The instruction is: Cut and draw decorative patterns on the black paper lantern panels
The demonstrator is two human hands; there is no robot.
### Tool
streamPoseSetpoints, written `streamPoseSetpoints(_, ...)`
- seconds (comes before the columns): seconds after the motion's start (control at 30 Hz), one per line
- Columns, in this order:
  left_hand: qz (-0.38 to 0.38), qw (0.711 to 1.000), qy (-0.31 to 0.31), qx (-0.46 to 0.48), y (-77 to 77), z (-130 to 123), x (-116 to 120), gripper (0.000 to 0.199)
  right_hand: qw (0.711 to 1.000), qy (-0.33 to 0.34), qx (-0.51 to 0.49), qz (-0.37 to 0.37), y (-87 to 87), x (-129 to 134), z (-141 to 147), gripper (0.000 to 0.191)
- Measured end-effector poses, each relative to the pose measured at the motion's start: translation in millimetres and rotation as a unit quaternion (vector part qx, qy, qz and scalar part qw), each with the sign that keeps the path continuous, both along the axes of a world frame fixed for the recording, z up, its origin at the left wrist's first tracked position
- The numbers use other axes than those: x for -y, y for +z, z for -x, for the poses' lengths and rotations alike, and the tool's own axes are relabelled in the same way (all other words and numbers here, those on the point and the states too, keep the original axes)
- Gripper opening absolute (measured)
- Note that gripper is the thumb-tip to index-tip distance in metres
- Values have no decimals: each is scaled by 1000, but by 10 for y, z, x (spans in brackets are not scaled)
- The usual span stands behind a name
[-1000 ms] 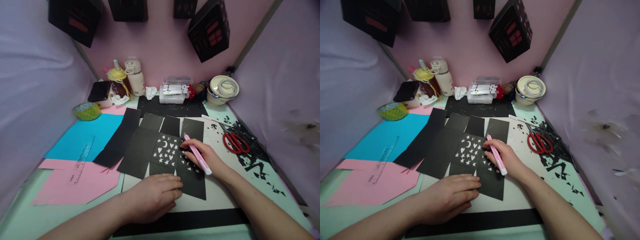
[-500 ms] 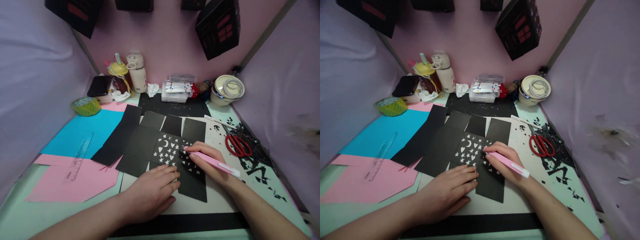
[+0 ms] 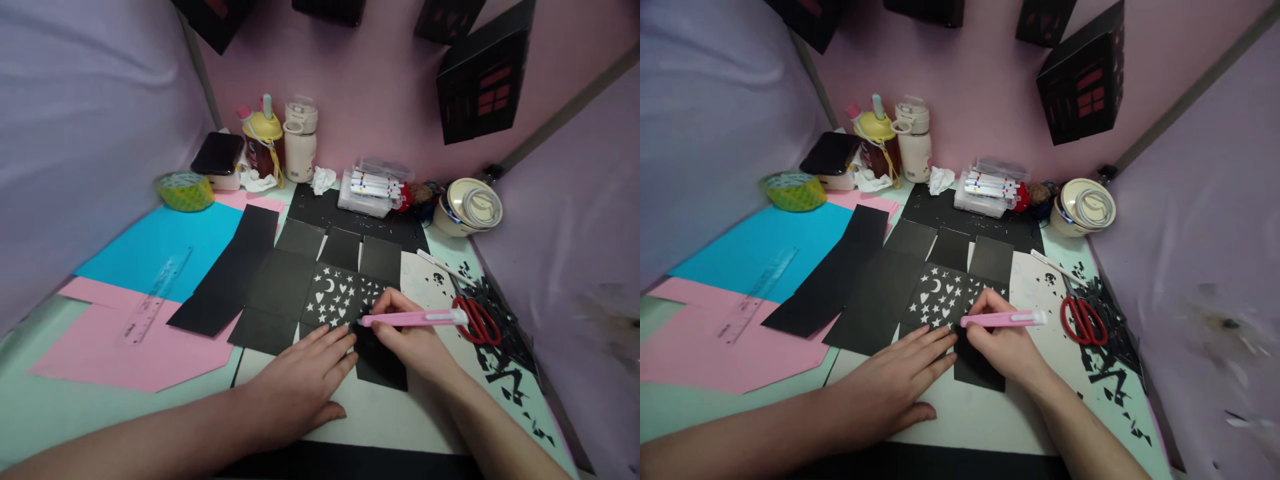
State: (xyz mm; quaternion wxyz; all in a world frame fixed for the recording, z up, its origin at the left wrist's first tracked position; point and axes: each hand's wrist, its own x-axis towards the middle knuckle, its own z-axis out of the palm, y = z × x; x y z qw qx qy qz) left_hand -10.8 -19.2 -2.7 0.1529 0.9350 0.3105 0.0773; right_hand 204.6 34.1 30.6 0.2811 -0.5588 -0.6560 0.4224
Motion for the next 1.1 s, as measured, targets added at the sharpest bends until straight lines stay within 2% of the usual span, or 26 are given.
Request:
streamPoseSetpoints(0.1, -5, 1000, 2, -2, -8, 3, 5, 61, 1000, 18, 10, -4, -104, -51, 46, 16)
streamPoseSetpoints(0.27, -13, 1000, 1, -8, -2, -2, 17, 59, 999, 41, 4, -17, -216, -33, -9, 15)
streamPoseSetpoints(0.67, -9, 1000, 0, -2, 20, -9, 10, 59, 998, 63, 9, -11, -203, -19, 19, 15)
streamPoseSetpoints(1.1, 11, 1000, 0, 4, 18, -8, 3, 59, 998, 58, 26, 2, -182, -57, 42, 19)
